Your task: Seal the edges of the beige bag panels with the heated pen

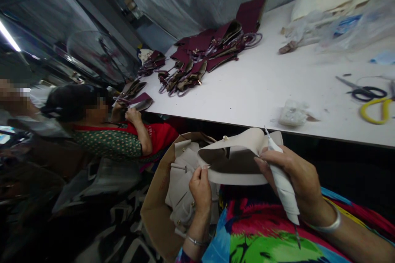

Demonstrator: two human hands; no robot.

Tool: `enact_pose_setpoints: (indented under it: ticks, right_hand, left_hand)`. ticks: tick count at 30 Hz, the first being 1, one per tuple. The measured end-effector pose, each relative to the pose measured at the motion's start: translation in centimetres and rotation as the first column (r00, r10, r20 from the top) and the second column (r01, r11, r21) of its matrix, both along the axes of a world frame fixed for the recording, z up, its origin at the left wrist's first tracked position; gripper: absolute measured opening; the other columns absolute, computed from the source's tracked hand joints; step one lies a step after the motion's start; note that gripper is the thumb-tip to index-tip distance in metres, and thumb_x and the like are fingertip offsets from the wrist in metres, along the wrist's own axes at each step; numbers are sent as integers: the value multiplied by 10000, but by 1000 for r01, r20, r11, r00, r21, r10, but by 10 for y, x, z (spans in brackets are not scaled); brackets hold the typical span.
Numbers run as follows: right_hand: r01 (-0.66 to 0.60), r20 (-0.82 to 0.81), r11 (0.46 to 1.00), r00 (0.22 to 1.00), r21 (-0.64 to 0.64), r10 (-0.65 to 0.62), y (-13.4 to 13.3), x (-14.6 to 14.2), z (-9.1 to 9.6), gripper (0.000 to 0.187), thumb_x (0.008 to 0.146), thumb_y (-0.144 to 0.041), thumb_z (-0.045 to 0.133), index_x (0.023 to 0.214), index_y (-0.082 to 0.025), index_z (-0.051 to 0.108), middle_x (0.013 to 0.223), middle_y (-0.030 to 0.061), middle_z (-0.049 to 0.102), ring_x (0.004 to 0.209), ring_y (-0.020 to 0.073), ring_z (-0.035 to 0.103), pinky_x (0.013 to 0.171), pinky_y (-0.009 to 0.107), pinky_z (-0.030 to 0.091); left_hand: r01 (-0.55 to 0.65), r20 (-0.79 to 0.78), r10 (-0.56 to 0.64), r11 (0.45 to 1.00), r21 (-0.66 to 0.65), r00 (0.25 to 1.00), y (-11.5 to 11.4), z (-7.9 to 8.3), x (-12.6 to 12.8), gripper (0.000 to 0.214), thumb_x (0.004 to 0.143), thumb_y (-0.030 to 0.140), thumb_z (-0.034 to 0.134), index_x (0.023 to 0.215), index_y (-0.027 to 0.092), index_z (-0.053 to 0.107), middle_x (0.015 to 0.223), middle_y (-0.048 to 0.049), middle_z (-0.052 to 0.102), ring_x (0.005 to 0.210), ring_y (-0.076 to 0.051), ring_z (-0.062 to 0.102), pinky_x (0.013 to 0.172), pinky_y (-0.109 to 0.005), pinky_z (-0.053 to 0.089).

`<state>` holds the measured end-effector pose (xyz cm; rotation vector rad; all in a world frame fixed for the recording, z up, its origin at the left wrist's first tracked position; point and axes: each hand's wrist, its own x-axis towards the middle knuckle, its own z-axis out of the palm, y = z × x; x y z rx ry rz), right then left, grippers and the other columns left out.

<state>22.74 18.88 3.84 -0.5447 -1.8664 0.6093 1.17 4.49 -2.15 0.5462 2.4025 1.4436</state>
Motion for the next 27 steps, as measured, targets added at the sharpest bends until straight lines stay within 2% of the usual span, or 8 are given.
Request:
enact_pose_setpoints:
  ticks: [5,9,15,20,22,25,26,27]
  right_hand:
    - [65,-11,994,998,-84,-66,5,-3,3,168,935,-148,696,1052,-241,622,865,7,677,697,147,648,649,260,508]
    - [106,-15,968,994,-226,-113,12,-3,2,145,940,-201,683,1063,-241,618,817,-15,660,614,129,605,581,233,497]
    - [50,57,907,998,-418,-29,21,1,-8,123,976,-280,649,1073,-212,614,799,-23,635,634,114,572,572,204,436]
    - [-18,74,856,995,-517,65,23,5,-12,150,1005,-352,609,1069,-221,645,797,-12,618,674,128,550,615,224,420]
    - [-76,-24,750,996,-657,80,25,5,-11,172,967,-381,652,1031,-222,637,795,-8,626,678,133,568,617,224,442]
    - [-290,-315,421,949,-859,10,29,6,-6,244,910,-399,692,1033,-236,560,815,4,693,736,173,679,685,265,547]
    - [-354,-388,339,921,-872,-35,30,7,-4,274,900,-400,700,1050,-240,538,842,16,725,781,195,717,723,294,579]
    - [-390,-430,303,900,-869,-73,31,8,-2,302,894,-405,711,1066,-241,525,878,31,751,824,213,743,757,319,599]
  left_hand:
    - [-59,-106,64,997,54,992,19,11,-1,345,946,466,587,1060,177,737,1047,-71,766,997,-254,664,866,-297,481]
    - [3,-243,12,998,62,970,28,44,-5,330,941,465,613,1067,189,743,1020,-61,769,973,-253,679,864,-306,478]
    - [94,-591,-38,993,64,806,39,100,-1,237,935,390,614,968,189,734,885,-37,753,831,-219,685,786,-301,486]
    - [99,-695,-24,993,69,718,60,110,-2,188,944,323,574,922,181,697,820,-24,715,775,-194,662,734,-285,481]
    - [77,-709,5,994,84,705,67,109,-10,192,937,320,569,926,173,693,838,-36,715,793,-203,664,749,-297,488]
    - [39,-721,54,993,112,691,69,112,-26,204,925,322,572,943,158,693,851,-49,702,802,-216,654,772,-321,490]
    - [30,-719,67,992,121,691,67,114,-32,205,922,325,580,949,157,693,852,-50,695,804,-219,648,777,-328,488]
    - [36,-706,63,992,124,705,65,118,-36,206,919,331,591,963,159,694,860,-49,689,810,-222,640,780,-332,487]
